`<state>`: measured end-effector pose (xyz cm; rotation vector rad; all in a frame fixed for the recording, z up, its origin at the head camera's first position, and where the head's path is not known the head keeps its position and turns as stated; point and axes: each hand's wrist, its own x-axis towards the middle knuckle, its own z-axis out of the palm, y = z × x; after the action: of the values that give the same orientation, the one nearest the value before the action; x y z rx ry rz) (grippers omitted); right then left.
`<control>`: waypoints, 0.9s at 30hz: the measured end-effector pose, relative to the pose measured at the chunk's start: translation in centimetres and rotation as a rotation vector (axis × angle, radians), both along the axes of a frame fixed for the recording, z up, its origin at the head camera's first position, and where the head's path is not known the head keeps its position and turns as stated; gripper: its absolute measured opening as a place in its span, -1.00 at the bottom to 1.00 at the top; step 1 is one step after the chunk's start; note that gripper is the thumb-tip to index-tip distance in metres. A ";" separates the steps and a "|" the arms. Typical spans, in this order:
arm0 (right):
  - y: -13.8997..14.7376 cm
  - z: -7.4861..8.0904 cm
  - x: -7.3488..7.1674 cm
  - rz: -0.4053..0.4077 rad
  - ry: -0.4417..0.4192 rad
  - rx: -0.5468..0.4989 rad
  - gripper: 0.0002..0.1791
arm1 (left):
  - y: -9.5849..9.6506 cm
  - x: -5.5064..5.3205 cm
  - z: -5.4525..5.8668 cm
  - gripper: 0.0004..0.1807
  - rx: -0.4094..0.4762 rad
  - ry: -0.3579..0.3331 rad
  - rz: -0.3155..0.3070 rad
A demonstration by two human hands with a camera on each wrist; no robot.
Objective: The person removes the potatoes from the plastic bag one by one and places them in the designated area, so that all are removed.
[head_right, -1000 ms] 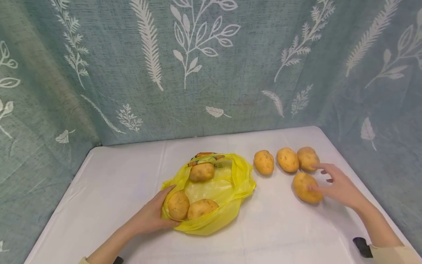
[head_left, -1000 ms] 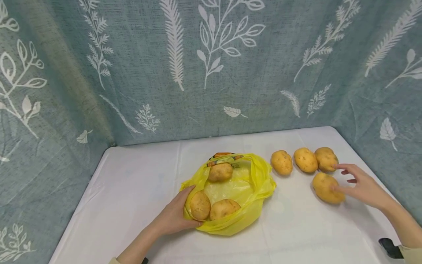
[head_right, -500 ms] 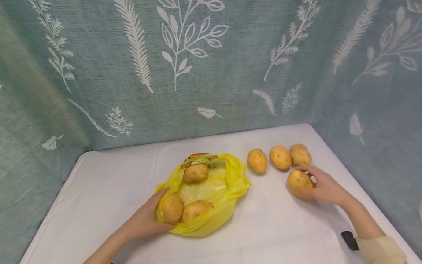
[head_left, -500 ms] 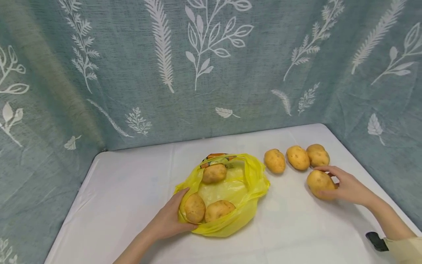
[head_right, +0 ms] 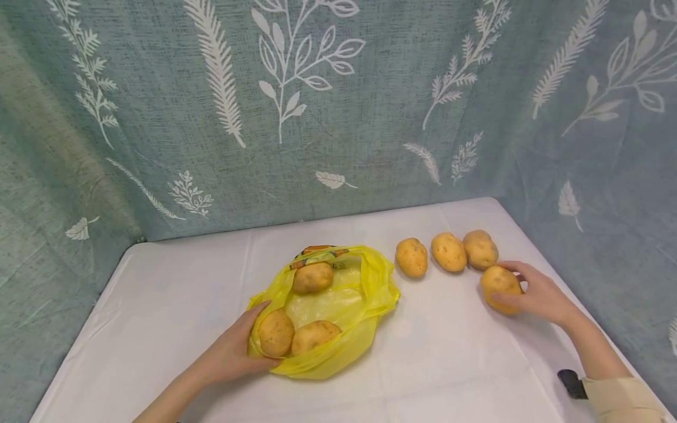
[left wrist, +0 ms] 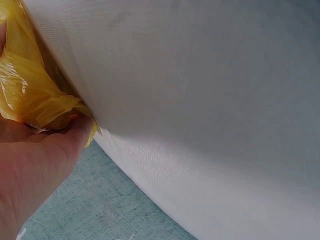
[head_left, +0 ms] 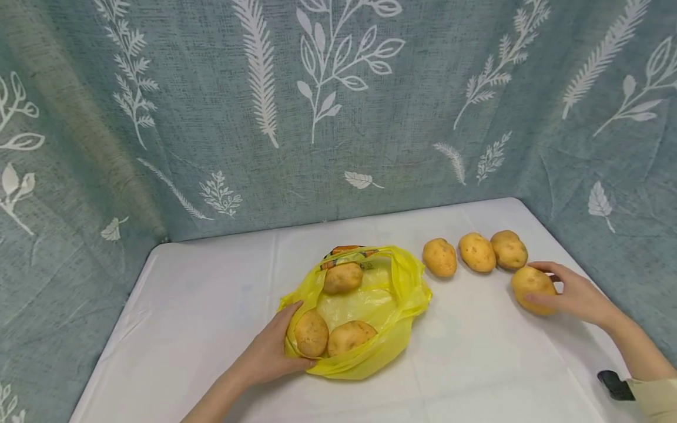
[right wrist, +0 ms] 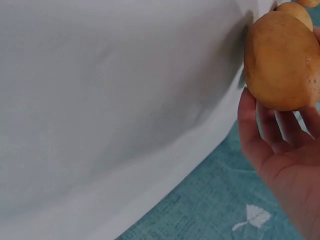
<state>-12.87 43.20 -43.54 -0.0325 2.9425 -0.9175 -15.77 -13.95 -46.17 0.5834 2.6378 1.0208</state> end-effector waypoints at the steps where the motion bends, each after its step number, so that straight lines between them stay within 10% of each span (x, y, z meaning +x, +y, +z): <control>1: 0.1 -0.1 0.0 -0.003 -0.003 0.003 -0.18 | 0.0 0.0 0.0 0.22 -0.001 0.001 0.001; 27: 0.8 -1.0 -0.2 -0.022 -0.044 0.036 -0.07 | 0.0 0.0 -0.2 0.21 -0.002 -0.008 0.011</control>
<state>-13.03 43.97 -44.53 0.0212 2.9238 -0.8569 -15.74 -13.95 -46.35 0.5637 2.6375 1.0217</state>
